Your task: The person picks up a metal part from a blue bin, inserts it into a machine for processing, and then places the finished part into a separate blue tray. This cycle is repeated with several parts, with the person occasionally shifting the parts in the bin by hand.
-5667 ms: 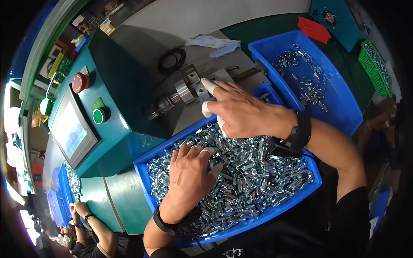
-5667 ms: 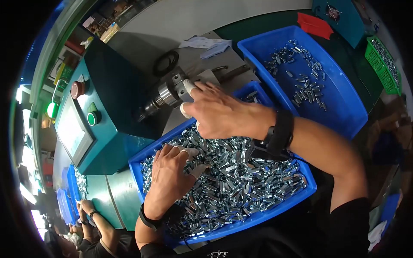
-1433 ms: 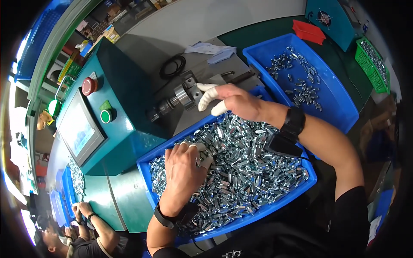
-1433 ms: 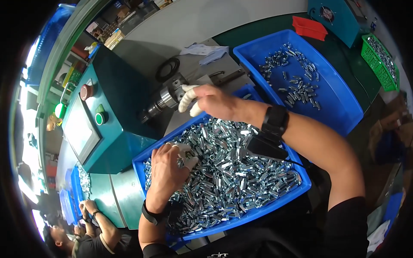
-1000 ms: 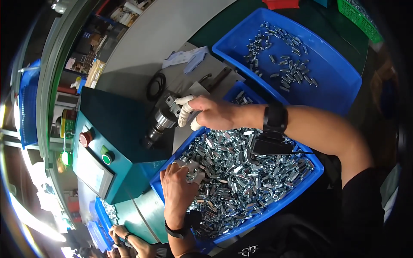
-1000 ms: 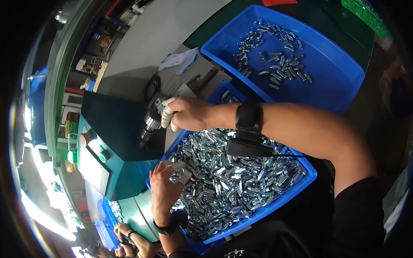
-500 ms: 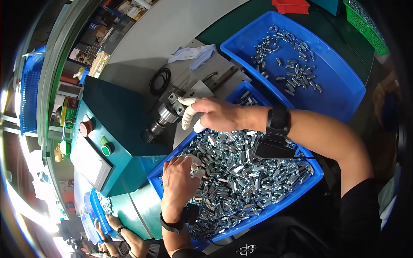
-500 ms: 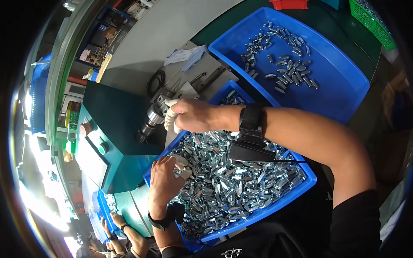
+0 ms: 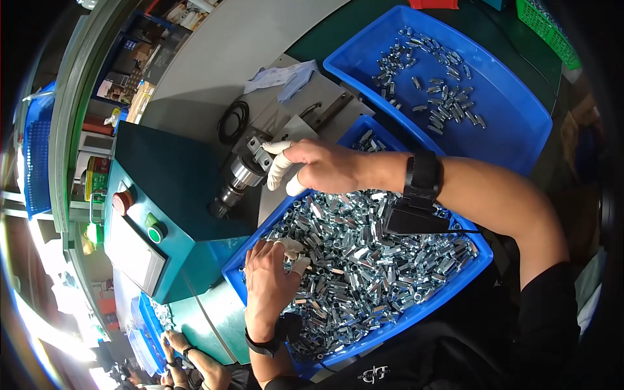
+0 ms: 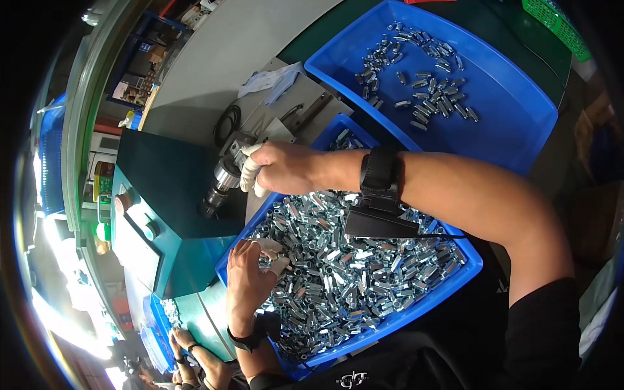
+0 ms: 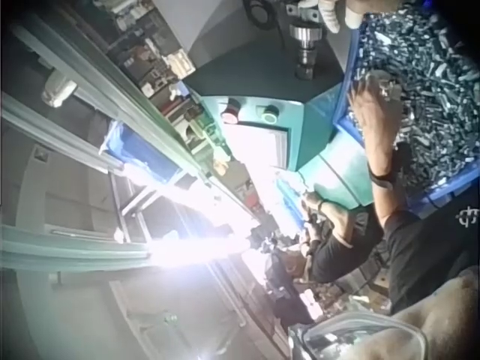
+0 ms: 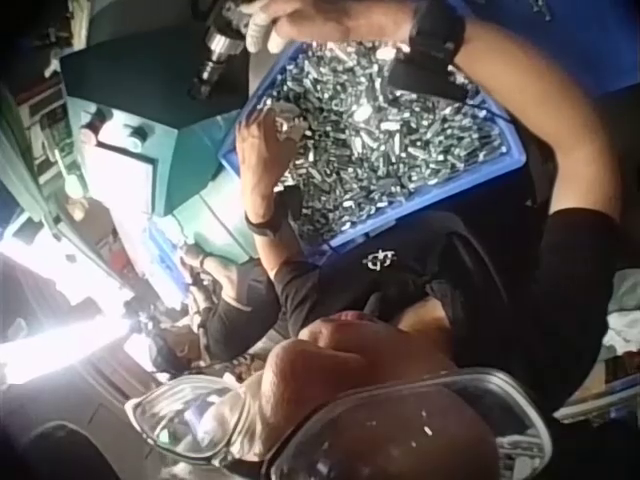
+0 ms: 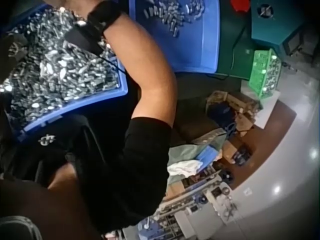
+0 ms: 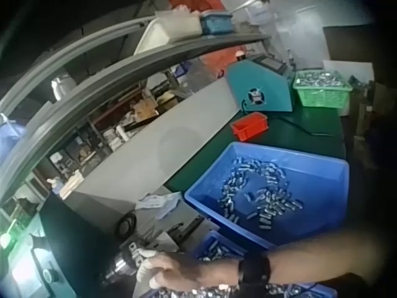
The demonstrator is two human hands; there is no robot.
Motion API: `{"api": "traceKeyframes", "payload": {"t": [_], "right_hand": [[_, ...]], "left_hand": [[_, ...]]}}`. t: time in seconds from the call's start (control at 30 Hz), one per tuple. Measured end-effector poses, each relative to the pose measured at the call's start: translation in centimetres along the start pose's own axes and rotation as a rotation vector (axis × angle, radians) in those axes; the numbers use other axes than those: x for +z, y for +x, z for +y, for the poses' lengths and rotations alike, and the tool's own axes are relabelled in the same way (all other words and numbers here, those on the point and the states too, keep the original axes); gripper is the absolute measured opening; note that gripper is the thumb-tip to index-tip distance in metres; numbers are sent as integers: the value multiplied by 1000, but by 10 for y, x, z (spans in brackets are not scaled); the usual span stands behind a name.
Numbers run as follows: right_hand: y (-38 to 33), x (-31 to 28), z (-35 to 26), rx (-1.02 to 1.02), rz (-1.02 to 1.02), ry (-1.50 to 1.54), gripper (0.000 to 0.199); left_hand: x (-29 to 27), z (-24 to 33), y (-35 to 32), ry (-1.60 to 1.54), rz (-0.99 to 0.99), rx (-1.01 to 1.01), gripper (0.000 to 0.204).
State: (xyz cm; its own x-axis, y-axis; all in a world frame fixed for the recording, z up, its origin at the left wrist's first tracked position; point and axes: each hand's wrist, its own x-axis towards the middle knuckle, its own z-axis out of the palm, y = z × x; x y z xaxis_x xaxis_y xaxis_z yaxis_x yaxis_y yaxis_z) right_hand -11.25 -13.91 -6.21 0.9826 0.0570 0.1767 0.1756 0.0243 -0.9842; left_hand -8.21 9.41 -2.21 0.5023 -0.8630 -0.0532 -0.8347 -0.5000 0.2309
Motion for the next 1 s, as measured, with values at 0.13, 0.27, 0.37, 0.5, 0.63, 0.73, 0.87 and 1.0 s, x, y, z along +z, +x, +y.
{"api": "traceKeyframes", "payload": {"t": [0.13,0.27,0.37,0.5,0.63,0.73,0.87,1.0], "right_hand": [[4,0,-2,-11,-20,78,21],[1,-1,-3,-69,-28,51,20],[0,0,-7,-70,-40,32,20],[3,1,-5,-19,-43,60,20],[3,-1,-4,1,-52,90,20],[3,-1,-3,-22,-51,45,19],[0,5,-1,-40,13,-37,20],[-1,5,-3,44,-20,7,20]], "left_hand": [[-1,-1,-1,3,-10,5,20],[-1,-4,0,1,-9,11,19],[-1,-4,1,-19,-12,9,19],[-2,-7,1,-15,-26,6,19],[-4,1,2,6,-19,-15,21],[-3,3,3,10,-9,-23,22],[1,0,2,-8,-6,-18,21],[1,-1,3,-19,-17,-10,19]]}}
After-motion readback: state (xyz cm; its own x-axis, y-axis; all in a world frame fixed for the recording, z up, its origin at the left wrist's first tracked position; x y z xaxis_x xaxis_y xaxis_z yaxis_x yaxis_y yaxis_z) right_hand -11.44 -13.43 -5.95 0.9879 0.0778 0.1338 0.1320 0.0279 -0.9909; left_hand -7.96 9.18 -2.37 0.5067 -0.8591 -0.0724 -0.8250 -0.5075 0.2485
